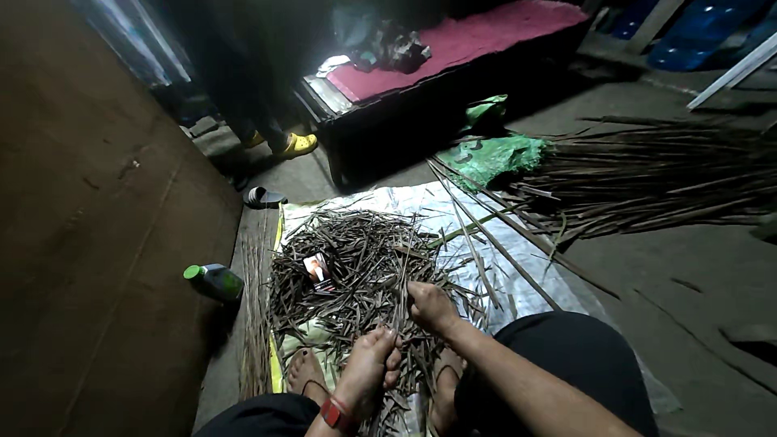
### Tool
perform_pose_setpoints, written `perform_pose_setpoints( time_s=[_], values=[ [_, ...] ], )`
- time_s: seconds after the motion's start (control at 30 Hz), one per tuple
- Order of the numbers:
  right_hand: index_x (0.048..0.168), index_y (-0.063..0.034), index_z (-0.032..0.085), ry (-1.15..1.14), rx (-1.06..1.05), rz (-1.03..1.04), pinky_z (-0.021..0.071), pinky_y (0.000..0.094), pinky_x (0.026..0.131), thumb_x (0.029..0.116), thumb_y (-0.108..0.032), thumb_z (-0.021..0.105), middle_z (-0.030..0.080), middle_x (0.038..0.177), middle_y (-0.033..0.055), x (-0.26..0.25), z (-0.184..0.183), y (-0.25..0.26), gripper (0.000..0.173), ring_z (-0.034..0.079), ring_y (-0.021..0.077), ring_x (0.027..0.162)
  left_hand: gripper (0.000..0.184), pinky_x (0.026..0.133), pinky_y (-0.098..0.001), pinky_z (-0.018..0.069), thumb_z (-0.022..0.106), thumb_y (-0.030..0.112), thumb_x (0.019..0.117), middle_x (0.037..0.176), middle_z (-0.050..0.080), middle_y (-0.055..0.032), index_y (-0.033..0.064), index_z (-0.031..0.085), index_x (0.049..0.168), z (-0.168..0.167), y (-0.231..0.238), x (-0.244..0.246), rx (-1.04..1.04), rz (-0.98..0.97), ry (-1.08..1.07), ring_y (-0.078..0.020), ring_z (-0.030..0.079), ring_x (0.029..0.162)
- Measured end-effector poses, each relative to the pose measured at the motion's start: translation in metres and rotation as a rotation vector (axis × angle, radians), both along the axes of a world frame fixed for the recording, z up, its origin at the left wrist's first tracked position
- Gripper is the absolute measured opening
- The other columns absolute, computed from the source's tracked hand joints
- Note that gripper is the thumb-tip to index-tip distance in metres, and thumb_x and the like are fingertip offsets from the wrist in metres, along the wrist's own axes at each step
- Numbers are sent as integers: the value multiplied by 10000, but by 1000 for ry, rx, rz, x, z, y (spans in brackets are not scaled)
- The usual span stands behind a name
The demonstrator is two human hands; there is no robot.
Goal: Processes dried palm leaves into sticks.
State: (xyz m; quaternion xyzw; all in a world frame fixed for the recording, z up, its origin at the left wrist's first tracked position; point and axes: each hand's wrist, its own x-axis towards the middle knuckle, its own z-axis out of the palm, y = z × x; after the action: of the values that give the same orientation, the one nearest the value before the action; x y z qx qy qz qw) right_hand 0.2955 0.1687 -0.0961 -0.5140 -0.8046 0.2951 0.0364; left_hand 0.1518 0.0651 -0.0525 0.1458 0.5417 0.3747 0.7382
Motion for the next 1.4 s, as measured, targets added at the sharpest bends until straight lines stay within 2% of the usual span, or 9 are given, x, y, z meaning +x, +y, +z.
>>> perform_pose_setpoints(
  time_s=[0.2,0.37,0.5,0.63,0.7,0.83,1.03,1.2,1.4],
  values=[
    [1357,39,598,159,-149,-446,473,539,1027,1036,-44,439,660,1244,272,18,-6,45,369,642,387,1171,311,388,-127,346,344,152,1129,538,436,59,56,540,907,1,-4,-1,-4,-32,11,4,396,400],
    [1117,18,640,644,-513,-581,407,216,458,1121,-229,403,509,616,-27,10,7,27,343,444,50,457,314,409,-149,386,350,163,1130,575,494,34,31,566,944,-3,2,-3,-14,-36,69,-20,447,424],
    [984,-27,570,728,-685,-431,391,199,453,1096,-151,463,489,624,-34,0,18,8,199,434,44,462,330,466,-207,507,347,182,1135,606,591,-15,-4,589,1009,-2,4,0,-14,-69,91,-83,581,472],
    [1017,-20,560,790,-574,-597,395,194,437,1115,-182,433,457,598,-47,8,16,26,228,415,39,436,317,515,-243,563,343,163,1133,612,622,-27,3,583,1001,-1,-1,-2,-4,-121,79,-111,633,505],
    [1045,18,600,665,-482,-504,417,222,487,1114,-177,417,497,657,-11,13,13,25,276,445,58,487,308,469,-206,507,364,161,1129,590,563,-5,6,580,974,-3,-1,-2,-15,-72,110,-78,566,468],
    [1150,83,668,229,-392,42,509,517,893,998,-58,507,678,1036,243,4,18,-7,263,658,339,963,256,444,-170,457,393,154,1123,598,509,17,28,552,966,-5,5,-2,-11,33,158,-45,499,449],
    [1133,97,641,-60,-288,204,487,575,969,968,-57,568,666,1141,282,-13,31,-24,237,641,427,1135,229,421,-147,397,377,79,1109,579,475,39,45,548,960,-5,5,0,30,67,133,-22,447,435],
    [1004,124,677,-12,30,117,534,575,867,921,-47,608,696,1043,285,-7,5,-19,202,695,443,1004,262,411,-141,380,369,144,1126,564,441,50,48,525,940,-3,4,1,21,46,102,-14,418,419],
    [1202,90,650,12,11,-124,503,599,945,988,-52,524,695,1136,281,5,-1,13,287,672,446,1102,267,408,-139,382,368,159,1127,565,453,51,46,536,954,0,-3,3,12,-20,71,-11,427,419]
  ],
)
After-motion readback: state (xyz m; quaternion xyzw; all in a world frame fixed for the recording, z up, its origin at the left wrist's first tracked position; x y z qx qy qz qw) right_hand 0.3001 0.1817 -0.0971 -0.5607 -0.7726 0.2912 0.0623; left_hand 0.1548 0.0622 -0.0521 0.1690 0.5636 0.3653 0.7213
